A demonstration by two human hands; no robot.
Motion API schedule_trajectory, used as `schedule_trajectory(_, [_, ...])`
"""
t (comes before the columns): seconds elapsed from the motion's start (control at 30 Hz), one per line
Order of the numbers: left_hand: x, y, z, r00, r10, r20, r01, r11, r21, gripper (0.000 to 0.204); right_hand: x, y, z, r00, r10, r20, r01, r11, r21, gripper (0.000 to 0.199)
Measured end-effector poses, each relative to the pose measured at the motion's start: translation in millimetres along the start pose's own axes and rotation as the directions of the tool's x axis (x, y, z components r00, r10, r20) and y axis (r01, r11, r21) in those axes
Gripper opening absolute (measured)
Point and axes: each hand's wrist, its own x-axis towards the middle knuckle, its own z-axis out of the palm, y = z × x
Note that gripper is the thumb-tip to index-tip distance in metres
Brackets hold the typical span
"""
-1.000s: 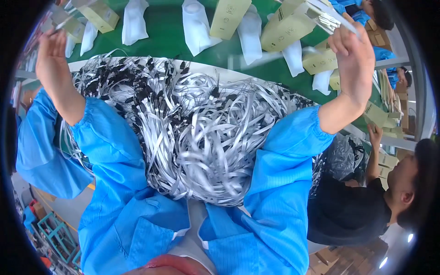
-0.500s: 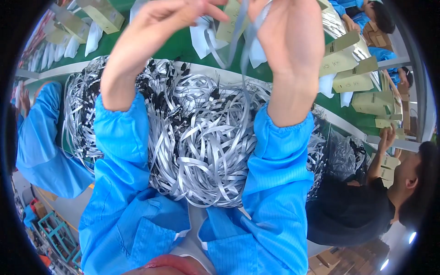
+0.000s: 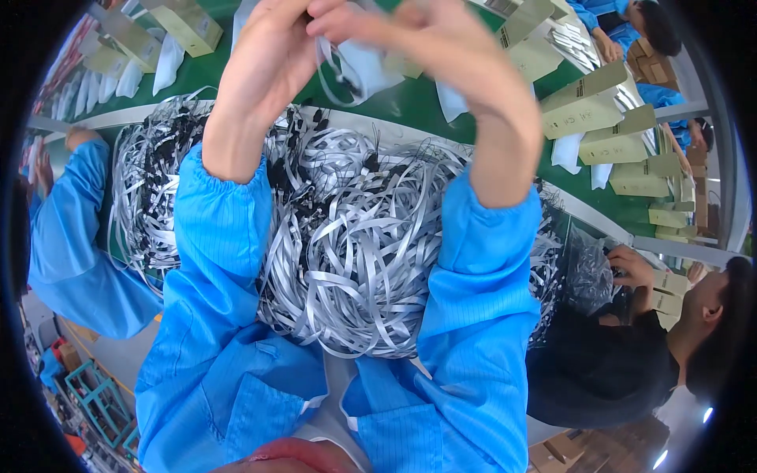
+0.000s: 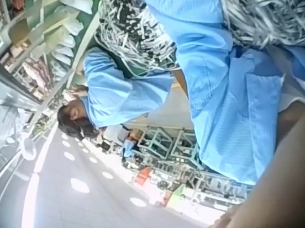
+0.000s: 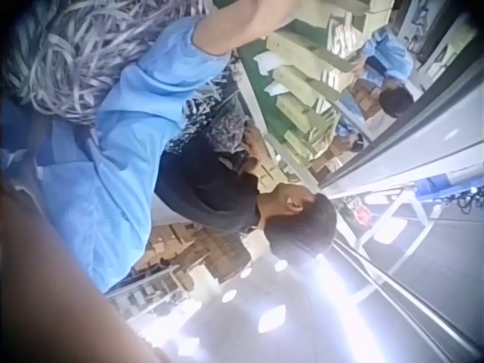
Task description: Taking bundled white cables and placing them into cardboard boxes on an assembly line.
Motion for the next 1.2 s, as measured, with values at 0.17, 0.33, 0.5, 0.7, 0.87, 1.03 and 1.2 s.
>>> schedule_trajectory(0.17, [14.2, -4.7, -9.8, 0.979, 0.177, 0.101, -0.159, 0.974, -0.161, 0.024, 12.3, 6.2, 21.7, 0.814, 0.025, 0.58, 0.083, 0.984, -0.158, 0.047])
schedule_trajectory(0.33, [2.4, 11.4, -13.7, 0.982, 0.089, -0.167, -0.089, 0.996, 0.006, 0.031, 15.0, 22.3, 16.1, 0.978, 0.064, 0.2, -0.124, 0.944, 0.305, 0.031])
schedule_trajectory(0.5, [10.0, -18.3, 2.4, 0.912, -0.087, -0.401, 0.028, 0.988, -0.151, 0.03, 17.3, -3.9, 36.6, 0.987, 0.098, -0.125, -0.028, 0.883, 0.468, 0.033])
schedule_trajectory(0.7, [9.3, -34.0, 25.2, 0.939, -0.251, -0.235, 0.219, 0.963, -0.153, 0.03, 45.7, 68.2, -2.3, 0.981, -0.186, 0.057, 0.007, 0.324, 0.946, 0.036])
schedule_trajectory(0.87, [-4.7, -21.4, -12.2, 0.986, -0.166, -0.014, 0.125, 0.687, 0.716, 0.023, 51.9, 43.0, -31.7, 0.937, 0.022, -0.348, 0.263, 0.612, 0.746, 0.035])
schedule_trajectory(1.03, [-14.6, -11.1, -9.8, 0.936, -0.319, -0.151, 0.26, 0.334, 0.906, 0.027, 114.4, 56.3, -66.3, 0.72, -0.339, -0.606, 0.641, 0.658, 0.394, 0.037])
schedule_trajectory(1.2, [-20.2, -9.0, -19.6, 0.929, -0.366, -0.053, 0.157, 0.26, 0.953, 0.033, 133.0, 78.6, -70.3, 0.841, -0.451, -0.299, 0.516, 0.834, 0.194, 0.033])
